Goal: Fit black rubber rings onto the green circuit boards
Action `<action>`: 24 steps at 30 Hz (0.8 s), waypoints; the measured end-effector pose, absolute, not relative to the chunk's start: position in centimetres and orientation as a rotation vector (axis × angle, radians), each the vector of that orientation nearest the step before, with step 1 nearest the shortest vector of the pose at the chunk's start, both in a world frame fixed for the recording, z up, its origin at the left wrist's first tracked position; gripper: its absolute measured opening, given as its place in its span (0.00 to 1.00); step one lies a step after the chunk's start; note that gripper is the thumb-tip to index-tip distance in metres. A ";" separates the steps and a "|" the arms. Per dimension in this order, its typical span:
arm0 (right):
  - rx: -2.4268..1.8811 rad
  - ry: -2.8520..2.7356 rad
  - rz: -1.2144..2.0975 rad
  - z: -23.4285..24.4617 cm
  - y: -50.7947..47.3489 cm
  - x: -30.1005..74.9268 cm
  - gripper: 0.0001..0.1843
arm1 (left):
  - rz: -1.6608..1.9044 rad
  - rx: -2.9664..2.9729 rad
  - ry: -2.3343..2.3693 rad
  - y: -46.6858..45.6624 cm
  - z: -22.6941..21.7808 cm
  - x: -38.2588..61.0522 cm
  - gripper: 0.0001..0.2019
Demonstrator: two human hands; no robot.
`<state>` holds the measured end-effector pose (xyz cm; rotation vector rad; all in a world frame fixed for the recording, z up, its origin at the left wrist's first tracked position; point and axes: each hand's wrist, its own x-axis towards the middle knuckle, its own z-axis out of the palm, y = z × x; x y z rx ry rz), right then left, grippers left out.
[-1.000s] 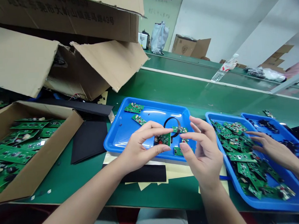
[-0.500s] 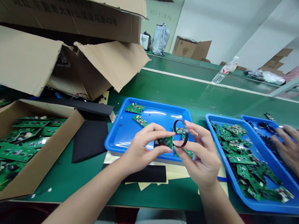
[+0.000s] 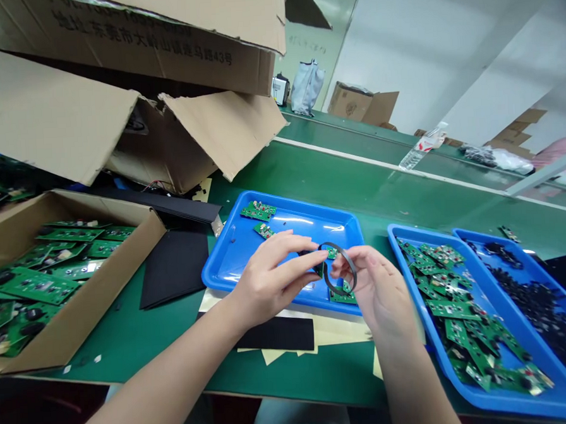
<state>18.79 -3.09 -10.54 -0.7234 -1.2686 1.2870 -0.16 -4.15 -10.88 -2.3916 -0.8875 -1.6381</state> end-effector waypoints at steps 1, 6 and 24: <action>-0.702 -1.317 1.321 -10.5 -3.0 18.8 0.16 | -1.603 -2.385 -0.872 -4.1 -11.0 -0.1 0.09; -0.598 -1.504 1.198 -10.8 -3.1 19.2 0.10 | -1.529 -2.344 -0.860 -4.0 -11.1 -0.1 0.08; -0.371 -1.404 1.284 -9.4 -1.7 21.4 0.20 | -1.718 -2.245 -0.933 -4.1 -11.1 -0.2 0.12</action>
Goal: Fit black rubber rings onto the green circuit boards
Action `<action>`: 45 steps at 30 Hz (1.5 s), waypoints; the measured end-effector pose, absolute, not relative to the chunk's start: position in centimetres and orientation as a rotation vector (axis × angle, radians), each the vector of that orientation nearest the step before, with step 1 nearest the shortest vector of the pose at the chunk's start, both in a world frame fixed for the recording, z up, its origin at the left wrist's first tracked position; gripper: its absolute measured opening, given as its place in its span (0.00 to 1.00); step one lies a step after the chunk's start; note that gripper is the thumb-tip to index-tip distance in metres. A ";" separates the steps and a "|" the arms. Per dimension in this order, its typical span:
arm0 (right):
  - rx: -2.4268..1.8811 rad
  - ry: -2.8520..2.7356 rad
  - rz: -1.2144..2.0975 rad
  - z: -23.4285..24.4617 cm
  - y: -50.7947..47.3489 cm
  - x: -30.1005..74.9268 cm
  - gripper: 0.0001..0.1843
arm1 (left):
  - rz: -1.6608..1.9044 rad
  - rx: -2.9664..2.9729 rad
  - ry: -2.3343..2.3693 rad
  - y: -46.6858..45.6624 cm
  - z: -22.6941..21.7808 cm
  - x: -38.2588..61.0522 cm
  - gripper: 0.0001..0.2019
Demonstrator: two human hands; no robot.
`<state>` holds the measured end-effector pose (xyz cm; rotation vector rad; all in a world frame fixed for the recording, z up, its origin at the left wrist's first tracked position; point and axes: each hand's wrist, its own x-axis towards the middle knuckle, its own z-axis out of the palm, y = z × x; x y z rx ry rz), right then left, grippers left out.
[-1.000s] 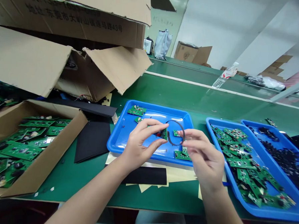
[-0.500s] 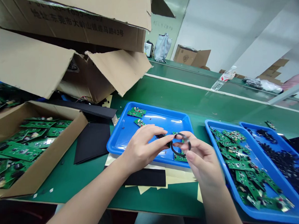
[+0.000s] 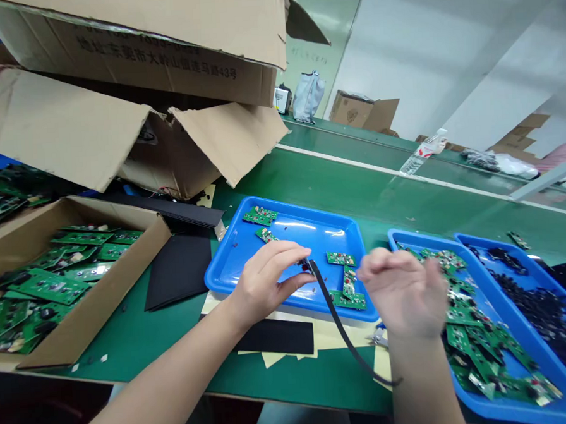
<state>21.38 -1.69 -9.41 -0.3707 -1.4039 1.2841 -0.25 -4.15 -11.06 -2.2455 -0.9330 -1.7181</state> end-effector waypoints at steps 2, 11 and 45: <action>-0.561 -1.496 1.301 -9.8 -2.2 20.3 0.17 | -1.693 -2.282 -0.861 -4.1 -11.2 -0.1 0.11; -0.876 -1.802 1.250 -10.1 -3.7 19.1 0.17 | -1.539 -2.293 -0.848 -4.2 -11.1 -0.5 0.08; -0.868 -1.513 1.301 -11.9 -2.4 18.8 0.20 | -1.577 -2.295 -0.910 -4.1 -11.3 -0.1 0.09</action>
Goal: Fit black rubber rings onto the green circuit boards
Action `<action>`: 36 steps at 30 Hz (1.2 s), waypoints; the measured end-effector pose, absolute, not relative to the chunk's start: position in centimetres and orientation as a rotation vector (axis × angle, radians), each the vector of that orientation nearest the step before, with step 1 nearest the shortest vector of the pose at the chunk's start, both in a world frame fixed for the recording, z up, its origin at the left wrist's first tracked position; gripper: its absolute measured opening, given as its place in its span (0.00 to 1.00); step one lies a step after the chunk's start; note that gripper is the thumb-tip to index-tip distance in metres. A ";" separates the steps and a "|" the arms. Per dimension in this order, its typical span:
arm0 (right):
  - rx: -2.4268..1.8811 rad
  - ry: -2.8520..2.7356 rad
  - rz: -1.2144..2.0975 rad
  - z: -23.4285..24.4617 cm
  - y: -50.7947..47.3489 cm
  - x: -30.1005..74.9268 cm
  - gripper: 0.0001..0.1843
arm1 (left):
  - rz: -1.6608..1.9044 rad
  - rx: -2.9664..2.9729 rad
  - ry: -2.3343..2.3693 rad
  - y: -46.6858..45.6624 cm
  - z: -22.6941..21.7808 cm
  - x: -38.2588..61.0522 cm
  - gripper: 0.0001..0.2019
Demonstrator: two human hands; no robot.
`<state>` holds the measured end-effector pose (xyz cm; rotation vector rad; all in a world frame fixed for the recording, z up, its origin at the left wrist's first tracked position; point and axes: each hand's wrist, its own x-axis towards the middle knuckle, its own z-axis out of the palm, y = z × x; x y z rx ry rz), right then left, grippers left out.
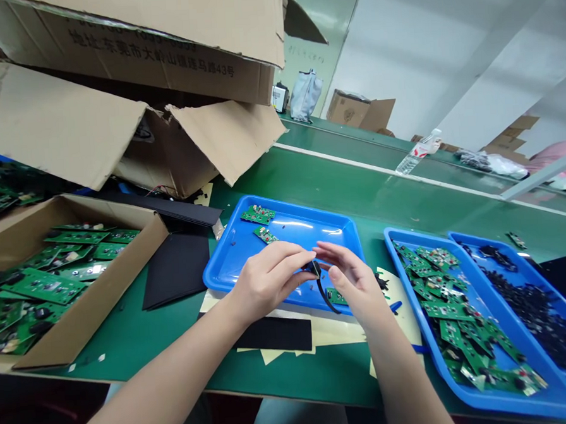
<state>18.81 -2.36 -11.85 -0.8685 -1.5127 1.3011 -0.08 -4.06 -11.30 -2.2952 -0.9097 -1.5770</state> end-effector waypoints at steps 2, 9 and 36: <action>-0.824 -1.594 1.223 -11.8 -2.6 18.7 0.14 | -1.554 -2.317 -0.908 -4.1 -11.3 -0.1 0.08; -0.909 -1.505 1.209 -11.9 -3.1 18.1 0.09 | -1.493 -2.287 -0.928 -4.1 -11.1 -0.1 0.06; -1.008 -1.383 1.374 -11.5 -2.5 17.3 0.11 | -1.376 -2.302 -0.932 -4.2 -11.2 -0.6 0.06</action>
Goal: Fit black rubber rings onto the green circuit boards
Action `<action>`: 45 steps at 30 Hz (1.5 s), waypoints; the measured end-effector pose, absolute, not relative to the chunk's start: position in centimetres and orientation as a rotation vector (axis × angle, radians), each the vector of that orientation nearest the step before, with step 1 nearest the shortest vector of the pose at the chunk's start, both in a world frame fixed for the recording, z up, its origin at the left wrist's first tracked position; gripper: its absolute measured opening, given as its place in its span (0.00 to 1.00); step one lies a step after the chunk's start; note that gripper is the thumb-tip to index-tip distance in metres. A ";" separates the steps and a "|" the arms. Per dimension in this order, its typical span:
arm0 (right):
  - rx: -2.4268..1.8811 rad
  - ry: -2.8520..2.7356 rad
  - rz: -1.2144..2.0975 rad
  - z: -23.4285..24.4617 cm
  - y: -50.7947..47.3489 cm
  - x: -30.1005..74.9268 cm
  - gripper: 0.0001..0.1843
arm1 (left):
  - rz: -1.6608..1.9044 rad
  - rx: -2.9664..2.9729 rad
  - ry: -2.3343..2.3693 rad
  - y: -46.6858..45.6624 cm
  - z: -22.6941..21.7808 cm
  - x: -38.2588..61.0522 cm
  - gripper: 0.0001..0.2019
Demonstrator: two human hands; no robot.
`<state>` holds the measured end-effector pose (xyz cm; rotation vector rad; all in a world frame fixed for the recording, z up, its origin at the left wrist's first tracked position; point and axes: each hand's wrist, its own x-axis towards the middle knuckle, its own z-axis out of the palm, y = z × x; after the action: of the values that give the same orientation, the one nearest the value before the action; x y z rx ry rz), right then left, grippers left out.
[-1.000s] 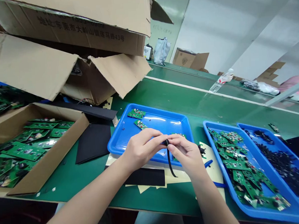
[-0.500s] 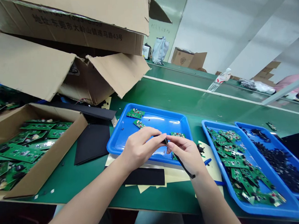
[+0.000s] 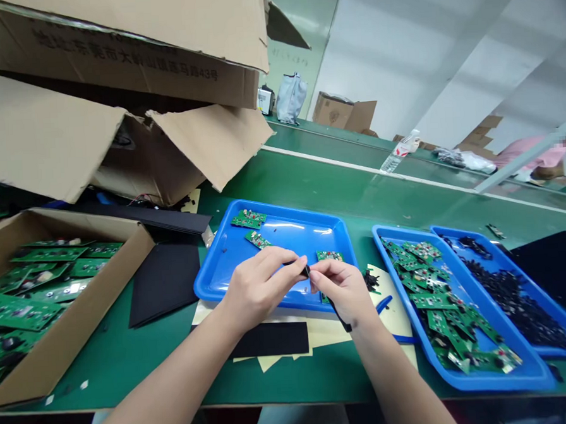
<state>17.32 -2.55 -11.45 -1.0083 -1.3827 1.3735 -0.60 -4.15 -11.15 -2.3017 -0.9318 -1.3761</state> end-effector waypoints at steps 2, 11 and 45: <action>-0.996 -1.359 1.381 -11.5 -2.5 17.0 0.11 | -1.409 -2.309 -0.942 -4.2 -11.3 -0.5 0.06; -0.946 -1.308 1.389 -11.8 -2.1 16.1 0.10 | -1.542 -2.307 -0.968 -3.8 -11.5 0.0 0.05; -0.658 -1.292 1.569 -11.3 -0.2 16.8 0.31 | -1.593 -2.414 -0.924 -3.0 -11.7 0.0 0.16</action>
<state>16.80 -0.20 -11.33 -0.6581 -1.2923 1.5690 0.02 -3.00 -11.70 -2.4144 -0.9238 -1.5934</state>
